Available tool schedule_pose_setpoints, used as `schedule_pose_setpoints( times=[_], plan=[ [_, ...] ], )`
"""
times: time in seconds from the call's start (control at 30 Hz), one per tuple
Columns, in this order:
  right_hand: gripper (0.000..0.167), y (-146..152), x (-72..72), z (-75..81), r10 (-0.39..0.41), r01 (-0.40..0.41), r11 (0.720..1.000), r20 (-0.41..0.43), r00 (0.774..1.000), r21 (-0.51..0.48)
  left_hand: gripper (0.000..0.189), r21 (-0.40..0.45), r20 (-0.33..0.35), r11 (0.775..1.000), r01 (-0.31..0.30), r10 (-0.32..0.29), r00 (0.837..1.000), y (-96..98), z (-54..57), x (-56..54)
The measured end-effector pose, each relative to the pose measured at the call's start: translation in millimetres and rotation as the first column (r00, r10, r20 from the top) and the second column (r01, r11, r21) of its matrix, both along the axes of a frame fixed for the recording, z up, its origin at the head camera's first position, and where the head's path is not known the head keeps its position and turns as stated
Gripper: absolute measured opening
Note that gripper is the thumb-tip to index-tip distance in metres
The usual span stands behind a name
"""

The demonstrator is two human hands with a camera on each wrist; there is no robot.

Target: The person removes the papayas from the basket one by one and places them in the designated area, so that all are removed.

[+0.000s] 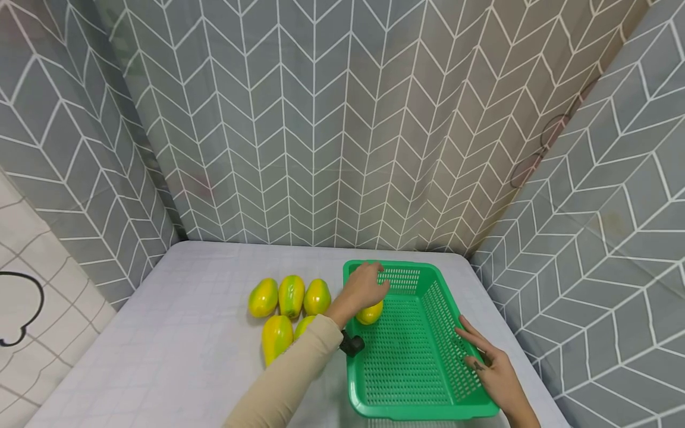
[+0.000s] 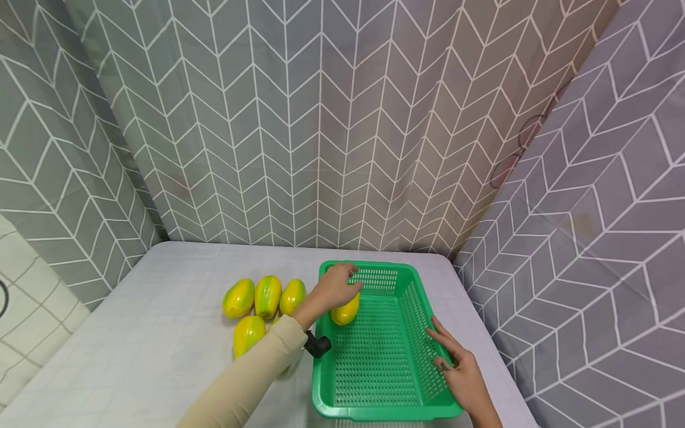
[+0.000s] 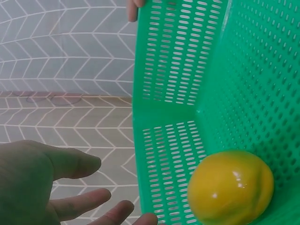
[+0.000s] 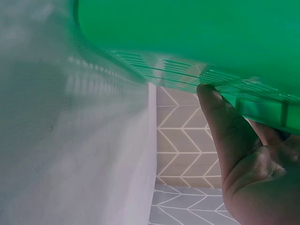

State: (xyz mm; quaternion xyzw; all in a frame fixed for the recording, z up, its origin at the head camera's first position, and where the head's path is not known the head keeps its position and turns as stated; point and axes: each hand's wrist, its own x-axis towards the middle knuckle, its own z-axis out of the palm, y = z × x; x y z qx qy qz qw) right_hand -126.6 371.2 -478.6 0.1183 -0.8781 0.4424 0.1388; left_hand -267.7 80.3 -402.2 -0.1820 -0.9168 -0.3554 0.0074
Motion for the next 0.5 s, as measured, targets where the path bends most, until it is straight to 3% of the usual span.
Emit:
schedule_pose_setpoints(
  times=[0.5],
  plan=[
    [0.048, 0, -1.1, -0.9, 0.034, -0.035, 0.998, -0.014, 0.999, -0.045, 0.047, -0.096, 0.014, 0.995, -0.021, 0.022, 1.000, 6.9, -16.5, -10.7]
  ],
)
